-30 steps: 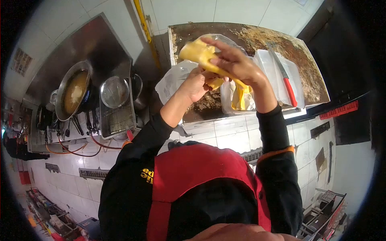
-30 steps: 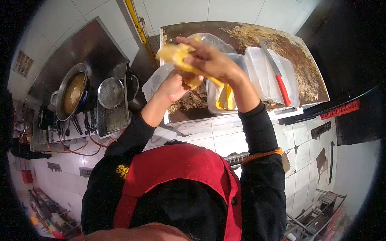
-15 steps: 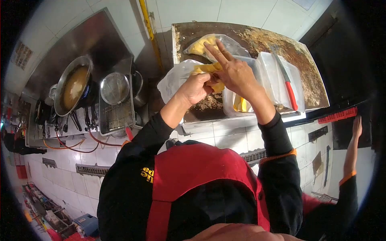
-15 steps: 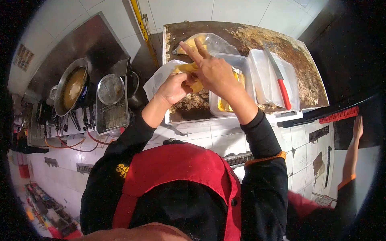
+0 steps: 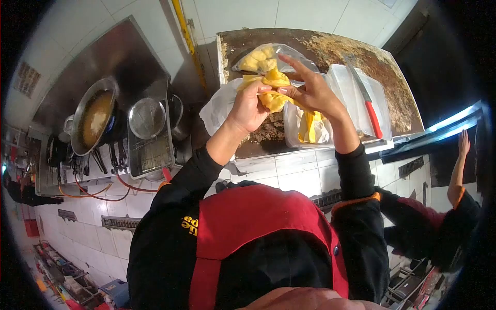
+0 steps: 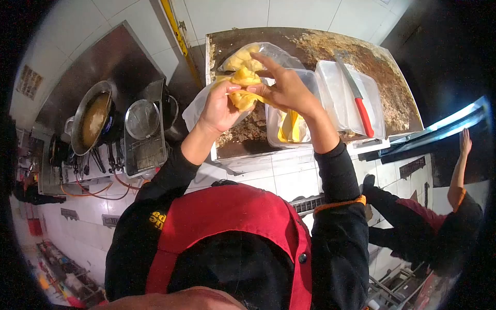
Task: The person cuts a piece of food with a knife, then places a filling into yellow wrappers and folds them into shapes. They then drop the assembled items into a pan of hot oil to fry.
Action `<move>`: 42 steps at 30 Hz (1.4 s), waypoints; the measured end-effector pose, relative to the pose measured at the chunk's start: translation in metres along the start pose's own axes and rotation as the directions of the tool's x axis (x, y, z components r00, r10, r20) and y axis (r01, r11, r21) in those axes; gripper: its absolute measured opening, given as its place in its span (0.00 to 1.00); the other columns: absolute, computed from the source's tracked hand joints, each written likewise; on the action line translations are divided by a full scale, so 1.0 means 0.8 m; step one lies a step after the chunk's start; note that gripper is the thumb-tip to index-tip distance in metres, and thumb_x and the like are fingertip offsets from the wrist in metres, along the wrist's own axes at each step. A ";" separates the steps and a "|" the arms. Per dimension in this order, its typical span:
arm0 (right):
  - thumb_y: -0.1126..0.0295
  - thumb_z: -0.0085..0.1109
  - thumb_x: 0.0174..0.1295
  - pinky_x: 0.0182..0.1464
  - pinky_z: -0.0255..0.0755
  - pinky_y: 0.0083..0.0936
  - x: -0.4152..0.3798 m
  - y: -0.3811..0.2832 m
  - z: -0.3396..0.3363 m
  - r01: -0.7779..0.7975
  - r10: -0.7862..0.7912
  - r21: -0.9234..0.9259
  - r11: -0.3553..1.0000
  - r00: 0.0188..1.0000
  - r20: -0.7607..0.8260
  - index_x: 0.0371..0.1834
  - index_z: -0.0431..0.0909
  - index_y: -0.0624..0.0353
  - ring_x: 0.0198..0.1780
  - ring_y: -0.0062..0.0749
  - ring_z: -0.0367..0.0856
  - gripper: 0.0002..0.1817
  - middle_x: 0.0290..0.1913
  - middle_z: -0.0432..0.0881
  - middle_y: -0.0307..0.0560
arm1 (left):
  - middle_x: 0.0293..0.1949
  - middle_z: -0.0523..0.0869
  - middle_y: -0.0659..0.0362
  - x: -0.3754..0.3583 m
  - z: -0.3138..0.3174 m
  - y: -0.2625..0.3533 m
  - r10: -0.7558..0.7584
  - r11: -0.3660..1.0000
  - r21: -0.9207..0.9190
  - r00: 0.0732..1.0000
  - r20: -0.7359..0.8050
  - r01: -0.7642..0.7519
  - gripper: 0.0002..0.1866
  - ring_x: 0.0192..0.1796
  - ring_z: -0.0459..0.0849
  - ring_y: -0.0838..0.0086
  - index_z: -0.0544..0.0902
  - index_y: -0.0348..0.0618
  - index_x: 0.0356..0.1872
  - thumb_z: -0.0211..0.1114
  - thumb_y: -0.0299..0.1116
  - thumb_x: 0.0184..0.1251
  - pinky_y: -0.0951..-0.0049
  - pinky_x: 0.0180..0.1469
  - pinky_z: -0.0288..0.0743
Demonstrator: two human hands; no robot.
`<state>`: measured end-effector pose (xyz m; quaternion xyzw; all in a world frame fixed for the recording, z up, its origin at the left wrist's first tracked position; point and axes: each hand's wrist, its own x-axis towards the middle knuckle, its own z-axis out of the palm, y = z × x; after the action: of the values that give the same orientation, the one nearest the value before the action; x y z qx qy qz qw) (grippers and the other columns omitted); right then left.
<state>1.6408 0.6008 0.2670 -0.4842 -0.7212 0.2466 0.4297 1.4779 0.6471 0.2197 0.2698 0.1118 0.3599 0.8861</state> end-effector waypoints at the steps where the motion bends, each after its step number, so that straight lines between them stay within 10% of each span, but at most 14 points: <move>1: 0.60 0.65 0.51 0.39 0.76 0.29 0.000 0.003 0.000 0.033 -0.034 -0.079 0.996 0.999 -0.004 0.62 0.58 0.59 0.49 0.41 0.78 0.37 0.52 0.74 0.56 | 0.39 0.77 0.58 0.002 -0.007 0.000 -0.014 1.000 0.003 0.997 0.076 0.014 0.14 0.41 0.78 0.72 0.72 0.38 0.44 0.50 0.31 0.58 0.69 0.41 0.74; 6: 0.61 0.61 0.55 0.36 0.73 0.21 -0.006 -0.010 0.000 0.014 -0.013 -0.320 0.947 1.000 0.008 0.61 0.63 0.58 0.42 0.28 0.80 0.31 0.42 0.81 0.47 | 0.39 0.78 0.58 0.003 -0.016 0.001 -0.020 0.996 0.086 0.996 0.087 0.013 0.17 0.36 0.77 0.75 0.72 0.35 0.47 0.49 0.31 0.57 0.74 0.32 0.71; 9: 0.60 0.61 0.55 0.36 0.72 0.17 -0.007 -0.008 0.000 -0.162 0.175 -0.224 0.961 0.984 0.043 0.54 0.69 0.64 0.37 0.21 0.79 0.27 0.37 0.81 0.45 | 0.39 0.76 0.58 -0.002 0.000 0.008 -0.026 0.995 0.099 0.997 0.066 0.019 0.15 0.39 0.77 0.74 0.70 0.40 0.47 0.49 0.27 0.57 0.74 0.35 0.74; 11: 0.61 0.65 0.52 0.21 0.61 0.16 -0.007 -0.001 0.008 -0.172 0.174 0.183 0.968 0.985 0.007 0.45 0.76 0.67 0.19 0.14 0.64 0.23 0.22 0.78 0.39 | 0.42 0.75 0.58 -0.004 0.018 0.008 0.133 0.979 0.152 0.991 0.011 -0.133 0.16 0.42 0.77 0.73 0.69 0.41 0.48 0.48 0.25 0.57 0.74 0.40 0.74; 15: 0.61 0.64 0.52 0.21 0.60 0.17 -0.007 -0.010 0.017 -0.147 0.164 0.199 0.969 0.984 -0.070 0.45 0.75 0.69 0.20 0.12 0.63 0.24 0.20 0.74 0.36 | 0.44 0.74 0.59 -0.001 0.010 0.007 0.148 0.977 0.143 0.984 0.101 -0.161 0.17 0.44 0.77 0.72 0.68 0.42 0.49 0.47 0.24 0.57 0.74 0.45 0.74; 23: 0.63 0.63 0.50 0.24 0.65 0.27 -0.006 -0.005 0.015 -0.021 -0.021 -0.287 0.958 0.989 -0.144 0.41 0.76 0.67 0.19 0.30 0.72 0.20 0.18 0.71 0.54 | 0.40 0.78 0.60 -0.004 0.003 0.008 -0.025 0.988 0.157 0.995 0.100 0.009 0.15 0.35 0.76 0.78 0.71 0.44 0.48 0.51 0.33 0.60 0.77 0.25 0.67; 29: 0.57 0.61 0.53 0.31 0.68 0.25 -0.001 0.004 0.005 -0.016 0.024 0.144 0.989 0.998 -0.054 0.38 0.78 0.64 0.26 0.32 0.76 0.20 0.24 0.78 0.52 | 0.38 0.79 0.61 0.003 0.000 0.016 -0.022 0.978 0.206 0.978 0.206 -0.022 0.15 0.31 0.76 0.79 0.71 0.44 0.48 0.51 0.36 0.62 0.78 0.24 0.65; 42: 0.59 0.64 0.49 0.26 0.66 0.28 -0.003 -0.005 0.011 -0.066 0.051 -0.195 0.979 0.995 -0.086 0.48 0.75 0.63 0.19 0.42 0.71 0.25 0.20 0.73 0.59 | 0.38 0.78 0.59 0.007 0.000 0.011 -0.021 0.984 0.180 0.979 0.200 -0.016 0.23 0.29 0.77 0.79 0.68 0.40 0.55 0.43 0.31 0.57 0.78 0.20 0.69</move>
<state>1.6319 0.5974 0.2645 -0.5549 -0.7097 0.1668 0.4007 1.4768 0.6564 0.2245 0.3839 0.0539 0.3181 0.8651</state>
